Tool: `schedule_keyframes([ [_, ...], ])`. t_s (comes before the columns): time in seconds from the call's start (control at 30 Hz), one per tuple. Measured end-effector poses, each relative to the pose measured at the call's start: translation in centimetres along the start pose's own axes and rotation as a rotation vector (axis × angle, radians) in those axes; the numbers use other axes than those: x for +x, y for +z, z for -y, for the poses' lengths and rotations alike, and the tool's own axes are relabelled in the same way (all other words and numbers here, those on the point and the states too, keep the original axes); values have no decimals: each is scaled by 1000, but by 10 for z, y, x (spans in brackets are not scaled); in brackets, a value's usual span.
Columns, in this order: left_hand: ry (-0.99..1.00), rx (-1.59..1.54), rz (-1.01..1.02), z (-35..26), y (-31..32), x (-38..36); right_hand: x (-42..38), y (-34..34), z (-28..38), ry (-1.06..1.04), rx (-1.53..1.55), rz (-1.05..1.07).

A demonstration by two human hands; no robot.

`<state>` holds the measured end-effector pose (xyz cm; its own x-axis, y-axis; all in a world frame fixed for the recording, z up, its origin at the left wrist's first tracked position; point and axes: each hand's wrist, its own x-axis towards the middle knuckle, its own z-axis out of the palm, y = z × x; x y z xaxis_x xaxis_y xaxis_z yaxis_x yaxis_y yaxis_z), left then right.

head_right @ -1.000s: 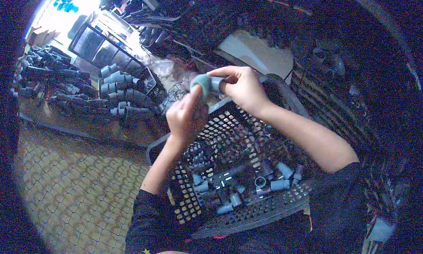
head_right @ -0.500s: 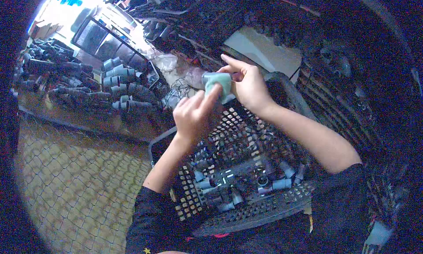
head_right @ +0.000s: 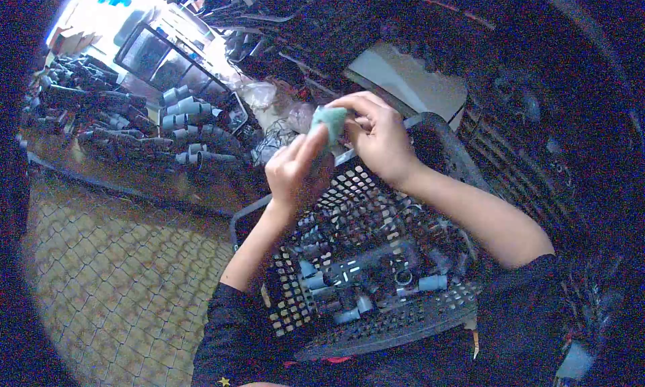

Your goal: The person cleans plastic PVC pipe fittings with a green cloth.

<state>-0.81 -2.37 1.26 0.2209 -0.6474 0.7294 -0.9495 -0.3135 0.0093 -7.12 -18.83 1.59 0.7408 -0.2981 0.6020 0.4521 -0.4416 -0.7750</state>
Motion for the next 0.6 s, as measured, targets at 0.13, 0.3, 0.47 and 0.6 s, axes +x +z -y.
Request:
schedule_keyframes([
  [0.13, 46, 23, 64, -8, -5, 0, -4, 3, 0, 241, 286, 27],
  [0.3, -181, 27, -14, 19, 1, 0, -3, 6, -14, 320, 482, 22],
  [0.47, 90, -5, 104, -2, -8, 0, -1, 9, 7, 389, 583, -35],
  [0.6, -164, -23, 51, 15, -5, 1, -4, 4, -8, 350, 342, 98],
])
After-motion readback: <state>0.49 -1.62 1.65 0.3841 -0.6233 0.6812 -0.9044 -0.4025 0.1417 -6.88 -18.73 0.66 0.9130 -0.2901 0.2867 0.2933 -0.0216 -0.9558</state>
